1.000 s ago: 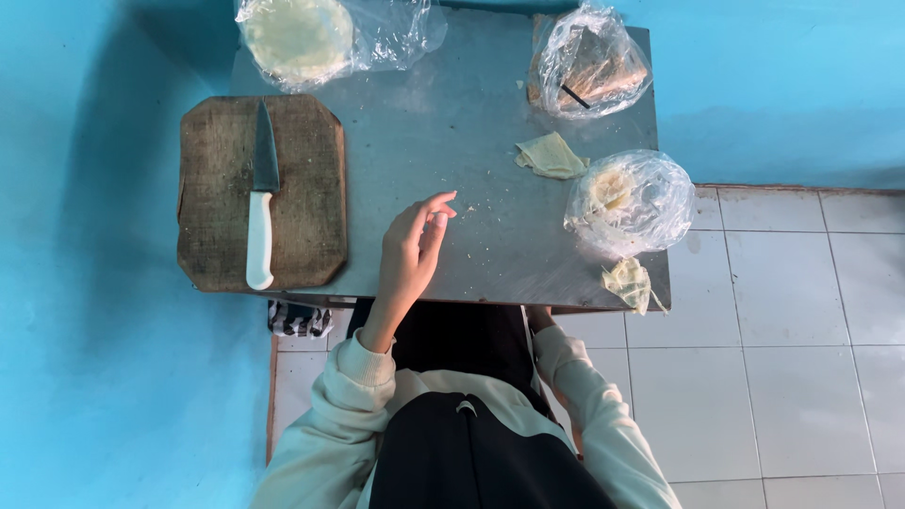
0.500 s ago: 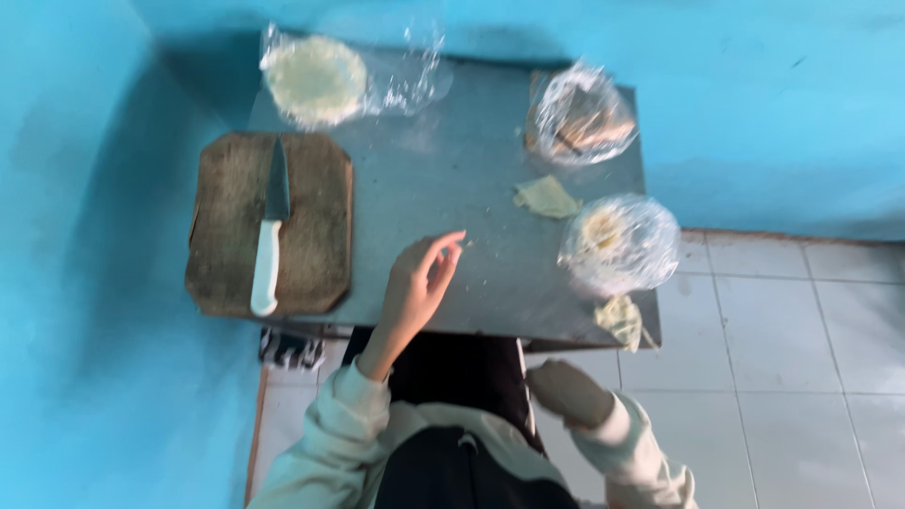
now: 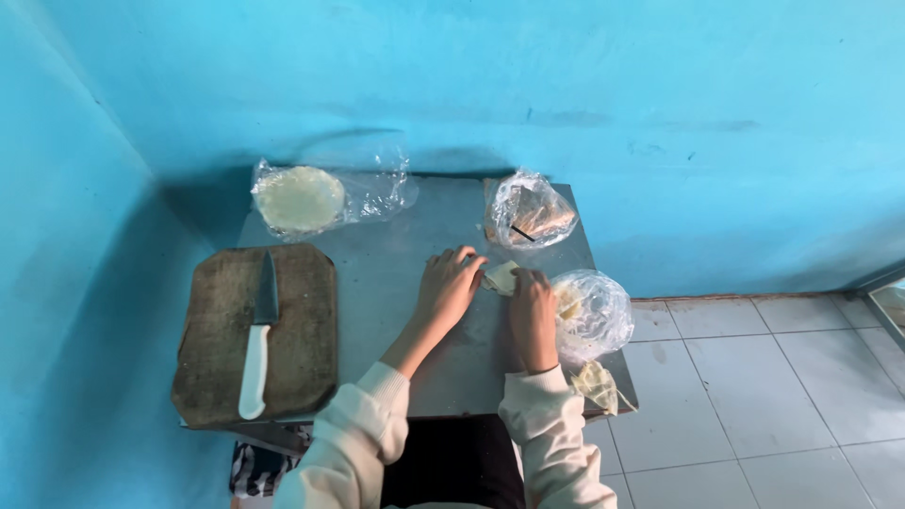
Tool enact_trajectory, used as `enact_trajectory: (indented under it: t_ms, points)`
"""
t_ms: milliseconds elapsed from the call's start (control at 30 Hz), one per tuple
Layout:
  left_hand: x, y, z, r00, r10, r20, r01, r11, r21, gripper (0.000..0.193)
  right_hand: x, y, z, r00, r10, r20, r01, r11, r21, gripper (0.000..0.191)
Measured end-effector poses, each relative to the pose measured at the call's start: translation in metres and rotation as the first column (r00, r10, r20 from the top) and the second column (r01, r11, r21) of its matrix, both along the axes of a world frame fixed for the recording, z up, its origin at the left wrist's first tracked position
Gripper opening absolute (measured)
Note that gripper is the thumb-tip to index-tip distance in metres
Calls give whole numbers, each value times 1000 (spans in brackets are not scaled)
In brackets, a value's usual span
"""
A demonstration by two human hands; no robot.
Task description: The person sits at a small metal table and fills triangular pastry wrappers with filling, spooning it from a plastic-covered bowl and folding the wrappers over by hand to form stuffed pastries, setting finished ones aside and taking new wrappers one at a time.
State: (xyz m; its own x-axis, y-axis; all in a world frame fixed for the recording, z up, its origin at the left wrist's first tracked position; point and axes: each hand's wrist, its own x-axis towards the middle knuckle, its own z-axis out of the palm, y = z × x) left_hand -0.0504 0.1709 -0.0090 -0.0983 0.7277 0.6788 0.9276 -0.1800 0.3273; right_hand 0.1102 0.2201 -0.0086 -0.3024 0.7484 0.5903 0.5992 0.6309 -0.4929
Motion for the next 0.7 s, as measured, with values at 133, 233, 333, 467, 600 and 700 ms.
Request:
enact_trajectory:
  t_ms: [133, 233, 333, 467, 600, 700]
  points:
    - [-6, 9, -25, 999, 0, 43, 0, 1000, -9, 16, 7, 19, -19, 997, -45, 56, 45, 999, 3, 16]
    - [-6, 12, -31, 999, -17, 50, 18, 1000, -21, 12, 10, 28, -25, 992, -57, 115, 63, 997, -45, 19]
    - [-2, 13, -31, 997, -58, 42, 59, 998, -21, 14, 7, 38, -27, 988, -52, 146, 55, 998, -14, 22]
    - [1, 12, -30, 995, -92, 32, 92, 996, -15, 17, 6, 42, -29, 985, -43, 165, 43, 999, 4, 25]
    - [1, 12, -30, 994, -101, 45, 102, 995, -14, 17, 8, 44, -32, 991, -45, 127, 50, 998, -34, 30]
    - [-1, 11, -29, 994, -101, 41, 101, 995, -18, 18, 7, 47, -31, 991, -58, 121, 72, 991, -117, 32]
